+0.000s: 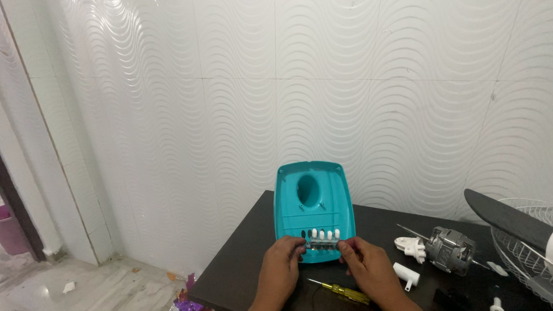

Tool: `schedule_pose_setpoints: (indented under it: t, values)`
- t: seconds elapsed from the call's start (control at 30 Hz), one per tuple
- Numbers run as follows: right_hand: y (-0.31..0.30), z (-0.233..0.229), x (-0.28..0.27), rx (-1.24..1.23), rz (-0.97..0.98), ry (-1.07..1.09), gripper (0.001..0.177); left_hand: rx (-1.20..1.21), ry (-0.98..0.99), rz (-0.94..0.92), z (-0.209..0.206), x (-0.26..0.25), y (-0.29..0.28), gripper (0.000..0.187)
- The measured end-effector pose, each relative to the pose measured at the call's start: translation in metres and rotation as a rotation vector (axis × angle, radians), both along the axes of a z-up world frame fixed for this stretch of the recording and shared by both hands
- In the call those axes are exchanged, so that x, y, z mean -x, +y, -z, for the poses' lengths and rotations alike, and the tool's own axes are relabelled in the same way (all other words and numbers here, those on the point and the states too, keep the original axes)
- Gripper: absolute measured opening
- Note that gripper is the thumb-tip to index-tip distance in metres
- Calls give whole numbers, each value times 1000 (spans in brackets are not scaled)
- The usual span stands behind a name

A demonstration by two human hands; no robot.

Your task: The person assembles an electric fan by attaching a control module to the motor housing and securing it with screws. They use a screwdriver to tighten the screws and connect wires to the motor terminals.

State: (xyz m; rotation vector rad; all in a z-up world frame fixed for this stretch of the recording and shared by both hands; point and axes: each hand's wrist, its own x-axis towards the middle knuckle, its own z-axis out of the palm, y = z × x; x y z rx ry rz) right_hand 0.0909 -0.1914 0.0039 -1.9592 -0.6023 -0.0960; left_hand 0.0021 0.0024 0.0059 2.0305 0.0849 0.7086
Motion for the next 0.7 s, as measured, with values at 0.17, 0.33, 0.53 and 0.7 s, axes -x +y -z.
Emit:
schedule_pose_setpoints:
  t: [0.17,0.33,0.53,0.7]
  values:
    - [0,3,2,-2,0,-61,36,-9,-97,-42,4,1,-1,15]
    - [0,-3,8,-7,-3,-114,34,-35,-214,-28,12,-4,3,13]
    - [-4,-2,16,-82,-10,-180,32,-159,-289,8,25,-6,5,11]
    - [-6,-10,21,-125,-7,-169,36,-158,-180,7,19,-2,2,13]
